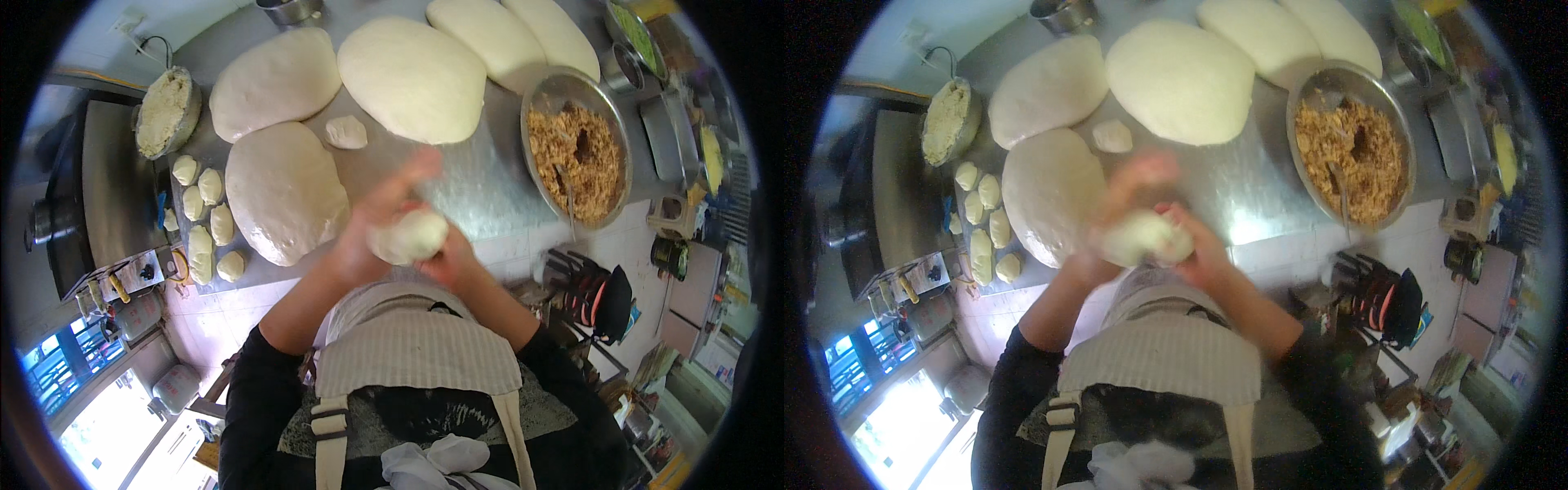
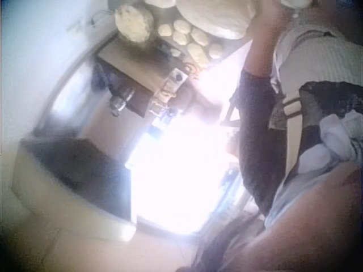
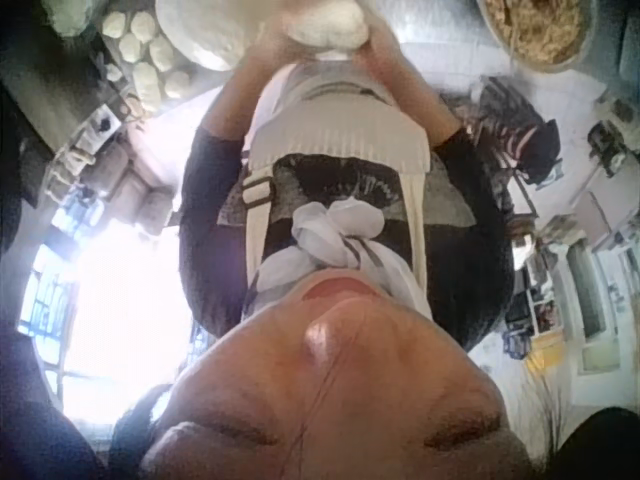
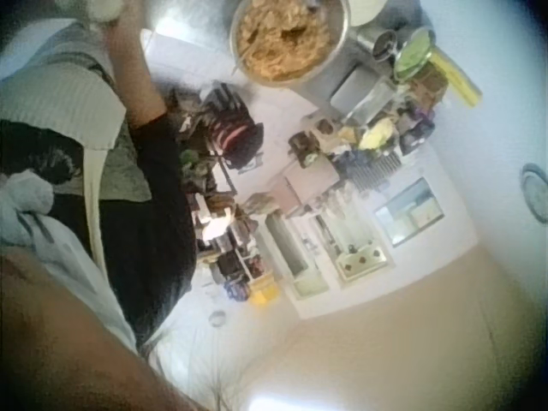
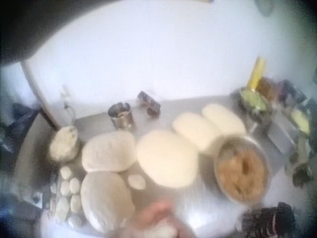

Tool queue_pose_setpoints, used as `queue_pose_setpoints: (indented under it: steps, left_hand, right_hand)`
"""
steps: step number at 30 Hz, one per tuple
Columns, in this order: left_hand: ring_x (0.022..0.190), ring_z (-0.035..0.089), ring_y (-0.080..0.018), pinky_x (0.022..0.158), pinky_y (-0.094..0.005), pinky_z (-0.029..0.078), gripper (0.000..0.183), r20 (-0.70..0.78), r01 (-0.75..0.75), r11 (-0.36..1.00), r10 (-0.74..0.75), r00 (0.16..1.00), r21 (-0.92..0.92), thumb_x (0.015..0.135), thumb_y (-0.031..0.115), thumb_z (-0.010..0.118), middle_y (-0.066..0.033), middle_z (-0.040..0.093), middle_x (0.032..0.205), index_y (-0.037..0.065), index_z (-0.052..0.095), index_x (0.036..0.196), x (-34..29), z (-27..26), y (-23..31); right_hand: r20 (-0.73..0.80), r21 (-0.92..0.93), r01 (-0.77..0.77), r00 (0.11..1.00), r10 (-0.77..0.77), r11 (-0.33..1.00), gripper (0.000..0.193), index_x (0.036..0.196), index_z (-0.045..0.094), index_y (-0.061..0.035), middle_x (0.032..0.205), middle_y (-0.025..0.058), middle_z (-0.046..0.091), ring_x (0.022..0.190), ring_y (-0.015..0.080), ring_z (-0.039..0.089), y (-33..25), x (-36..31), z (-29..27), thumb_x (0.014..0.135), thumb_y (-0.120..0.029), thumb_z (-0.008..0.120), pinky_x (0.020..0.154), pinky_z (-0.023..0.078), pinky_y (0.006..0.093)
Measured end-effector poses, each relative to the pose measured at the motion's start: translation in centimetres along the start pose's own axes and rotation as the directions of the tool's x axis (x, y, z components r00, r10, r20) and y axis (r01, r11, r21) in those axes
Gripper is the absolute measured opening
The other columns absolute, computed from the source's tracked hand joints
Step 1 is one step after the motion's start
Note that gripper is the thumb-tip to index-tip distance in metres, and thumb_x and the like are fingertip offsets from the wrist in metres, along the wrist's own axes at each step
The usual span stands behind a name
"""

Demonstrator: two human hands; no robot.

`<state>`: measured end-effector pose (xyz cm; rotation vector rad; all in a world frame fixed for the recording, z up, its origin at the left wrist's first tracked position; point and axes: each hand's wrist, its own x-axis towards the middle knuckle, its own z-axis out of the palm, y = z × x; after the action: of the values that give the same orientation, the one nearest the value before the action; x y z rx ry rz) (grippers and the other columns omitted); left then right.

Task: The person cleans a flat-top grill with a cloth and a scraper, then retrieves a bowl of filling from a refrigerator. They proceed to portion dough, flatten it, fill it with the mixture, and seal it into round dumplings.

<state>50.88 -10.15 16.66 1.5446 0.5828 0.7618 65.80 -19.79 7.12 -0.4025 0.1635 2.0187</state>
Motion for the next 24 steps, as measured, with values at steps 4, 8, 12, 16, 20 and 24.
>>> queue_pose_setpoints:
  steps: [4,8,12,16,20,24]
  left_hand:
    - [0.099,0.057,-0.0199,0.087,-0.0322,0.046,0.046,-0.463,-0.294,0.949,0.311,0.83,0.112,0.075,-0.006,0.061,-0.0089,0.06,0.108,0.001,0.055,0.12,2.7,0.1,-0.4]
    - [0.105,0.056,-0.0266,0.092,-0.0344,0.045,0.055,-0.199,-0.021,0.947,0.09,0.976,0.322,0.072,-0.008,0.058,-0.0148,0.056,0.113,0.007,0.054,0.125,6.2,5.8,-4.6]
    - [0.116,0.053,-0.0344,0.097,-0.039,0.045,0.061,-0.085,0.126,0.91,-0.101,0.991,0.394,0.077,-0.001,0.062,-0.0173,0.052,0.125,0.006,0.047,0.136,6.7,6.5,-8.3]
    - [0.089,0.065,-0.0251,0.074,-0.0336,0.053,0.037,0.135,0.298,0.87,-0.375,0.917,0.392,0.083,0.009,0.069,-0.0136,0.06,0.107,0.005,0.06,0.119,1.1,5.9,-6.9]
    - [0.076,0.064,-0.0216,0.068,-0.0335,0.051,0.028,-0.136,0.216,0.905,-0.177,0.975,0.366,0.082,0.013,0.073,-0.0118,0.062,0.096,0.004,0.063,0.106,-0.3,6.9,-6.0]
    - [0.074,0.062,-0.0246,0.066,-0.035,0.051,0.023,-0.289,0.08,0.874,0.07,0.955,0.479,0.082,0.011,0.073,-0.013,0.062,0.093,0.002,0.064,0.1,-1.0,5.5,-5.7]
  right_hand:
    - [-0.401,-0.021,0.18,0.9,-0.174,0.983,0.036,0.12,0.057,-0.0107,0.117,0.0097,0.062,0.106,0.0265,0.061,-3.5,-0.7,-2.4,0.097,-0.038,0.057,0.09,0.052,0.0439]
    - [-0.411,0.069,0.251,0.889,-0.202,0.966,0.027,0.114,0.057,-0.0093,0.107,0.0098,0.064,0.101,0.0264,0.062,-3.7,-2.9,-3.4,0.096,-0.03,0.059,0.087,0.052,0.0426]
    - [-0.482,-0.003,0.238,0.85,-0.21,0.971,0.028,0.115,0.055,-0.009,0.108,0.0104,0.063,0.102,0.0269,0.062,-2.7,-3.7,-5.1,0.096,-0.028,0.059,0.087,0.052,0.0432]
    - [-0.489,-0.008,0.337,0.82,-0.297,0.942,0.028,0.119,0.052,-0.0094,0.107,0.0091,0.062,0.1,0.0247,0.062,-2.6,-2.4,-5.4,0.099,-0.029,0.054,0.088,0.051,0.0434]
    - [-0.214,0.038,0.303,0.933,-0.289,0.952,0.034,0.129,0.048,-0.0099,0.116,0.0097,0.058,0.108,0.0247,0.059,-2.6,-1.2,-3.4,0.102,-0.03,0.049,0.092,0.049,0.0448]
    - [-0.21,-0.086,0.267,0.937,-0.28,0.96,0.037,0.133,0.045,-0.0098,0.118,0.0104,0.058,0.111,0.025,0.058,-1.9,0.2,-1.0,0.101,-0.027,0.051,0.092,0.05,0.0448]
